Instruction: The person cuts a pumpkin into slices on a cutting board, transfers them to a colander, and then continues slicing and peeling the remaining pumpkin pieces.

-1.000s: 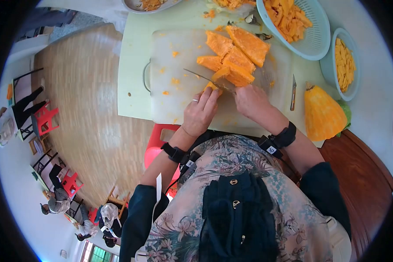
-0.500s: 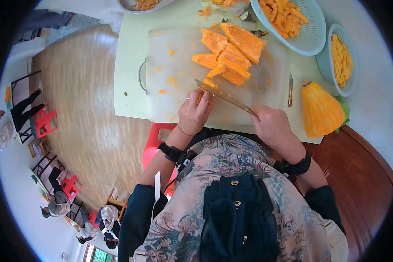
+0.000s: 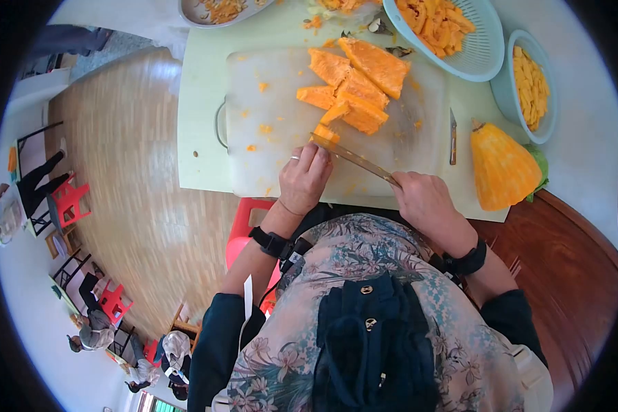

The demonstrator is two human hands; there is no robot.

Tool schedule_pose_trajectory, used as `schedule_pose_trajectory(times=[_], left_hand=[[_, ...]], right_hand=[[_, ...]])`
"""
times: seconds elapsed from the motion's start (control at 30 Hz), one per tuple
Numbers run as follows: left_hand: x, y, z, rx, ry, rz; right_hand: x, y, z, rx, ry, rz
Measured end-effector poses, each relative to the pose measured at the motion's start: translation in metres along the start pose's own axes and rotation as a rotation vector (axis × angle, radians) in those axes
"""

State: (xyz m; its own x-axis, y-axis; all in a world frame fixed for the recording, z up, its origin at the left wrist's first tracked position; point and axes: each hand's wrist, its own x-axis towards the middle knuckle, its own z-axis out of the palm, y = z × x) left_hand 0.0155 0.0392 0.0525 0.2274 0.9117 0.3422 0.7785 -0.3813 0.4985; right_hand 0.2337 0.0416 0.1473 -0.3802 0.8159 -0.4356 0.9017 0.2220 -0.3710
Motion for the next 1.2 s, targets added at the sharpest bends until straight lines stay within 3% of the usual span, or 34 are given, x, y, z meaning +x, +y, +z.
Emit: schedule_pose_trajectory(times=[0.3, 0.37, 0.47, 0.77, 0.97, 1.2], left_hand=[[0.001, -0.001, 0.003, -0.012, 0.015, 0.034], [0.001, -0.001, 0.001, -0.093, 0.017, -0.060], [-0.001, -0.003, 0.004, -0.042, -0.006, 0.032], [0.001, -0.002, 0.003, -0.051, 0.040, -0.019], [0.001, 0.001, 0.001, -0.064, 0.036, -0.041], [-0.007, 0.002, -0.004, -0.165, 0.062, -0.126]], right_hand=[[0.018, -0.007, 0.002, 0.054, -0.039, 0.019], [0.022, -0.009, 0.003, 0.120, -0.035, 0.011], [0.031, -0.009, 0.005, 0.044, -0.099, 0.040], [0.061, -0.021, 0.012, 0.017, -0.171, 0.110], [0.077, -0.027, 0.041, 0.030, -0.005, 0.081], [0.067, -0.013, 0.019, 0.129, -0.038, 0.089]])
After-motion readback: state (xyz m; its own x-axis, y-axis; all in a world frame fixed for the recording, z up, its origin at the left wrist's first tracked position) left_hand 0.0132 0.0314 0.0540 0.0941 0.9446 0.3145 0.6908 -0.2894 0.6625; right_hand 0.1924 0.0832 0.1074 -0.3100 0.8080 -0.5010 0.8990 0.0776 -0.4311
